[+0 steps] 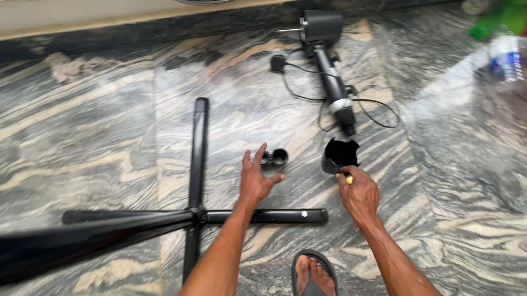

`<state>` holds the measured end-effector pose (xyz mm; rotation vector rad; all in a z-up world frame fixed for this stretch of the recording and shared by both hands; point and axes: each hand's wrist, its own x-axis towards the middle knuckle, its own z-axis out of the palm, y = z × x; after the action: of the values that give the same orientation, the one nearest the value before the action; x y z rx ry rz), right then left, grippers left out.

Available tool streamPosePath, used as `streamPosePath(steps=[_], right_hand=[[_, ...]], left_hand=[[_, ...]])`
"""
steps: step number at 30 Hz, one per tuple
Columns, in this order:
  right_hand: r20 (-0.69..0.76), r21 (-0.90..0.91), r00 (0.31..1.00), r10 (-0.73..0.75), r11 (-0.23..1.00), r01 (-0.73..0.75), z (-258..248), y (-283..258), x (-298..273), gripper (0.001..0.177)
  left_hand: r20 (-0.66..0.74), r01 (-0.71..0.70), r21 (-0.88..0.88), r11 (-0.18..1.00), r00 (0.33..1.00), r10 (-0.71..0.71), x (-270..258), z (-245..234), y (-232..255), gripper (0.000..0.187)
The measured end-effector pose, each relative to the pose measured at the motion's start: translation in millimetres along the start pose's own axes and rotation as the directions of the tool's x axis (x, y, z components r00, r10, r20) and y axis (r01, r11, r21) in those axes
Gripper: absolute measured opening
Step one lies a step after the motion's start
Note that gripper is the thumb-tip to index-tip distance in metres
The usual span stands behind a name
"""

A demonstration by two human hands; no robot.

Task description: The person assembles a metal stand by attaching a central hub to a cross-shaped base and inserting a vertical pole. They use a screwdriver to tighten screws and connect the components together.

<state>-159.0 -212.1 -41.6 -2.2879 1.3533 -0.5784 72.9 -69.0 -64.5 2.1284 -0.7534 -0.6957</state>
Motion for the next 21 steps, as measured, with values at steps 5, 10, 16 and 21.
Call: streamPosePath(steps=[5,10,16,21], right_hand=[[-0.033,-0.06,0.981,0.189,0.98,-0.191,-31,52,5,0.022],[-0.06,-0.032,0.972,0.228,0.973,-0.23,-37,76,6,0.022],[-0.058,-0.023,0.952,0.3,0.953,-0.301,-40,75,-3,0.021],[-0.104,-0.056,0.961,0.257,0.963,-0.264,-40,83,1,0.023]], left_hand=[[0.119,0.0,0.009,1.0,0.993,-0.001,24,35,9,0.074],[0.195,-0.095,-0.079,0.992,0.975,0.109,20,88,35,0.062],[0.317,-0.184,-0.11,0.977,0.925,0.21,14,143,66,0.062],[0.409,-0.317,-0.127,0.94,0.846,0.341,22,162,72,0.085]])
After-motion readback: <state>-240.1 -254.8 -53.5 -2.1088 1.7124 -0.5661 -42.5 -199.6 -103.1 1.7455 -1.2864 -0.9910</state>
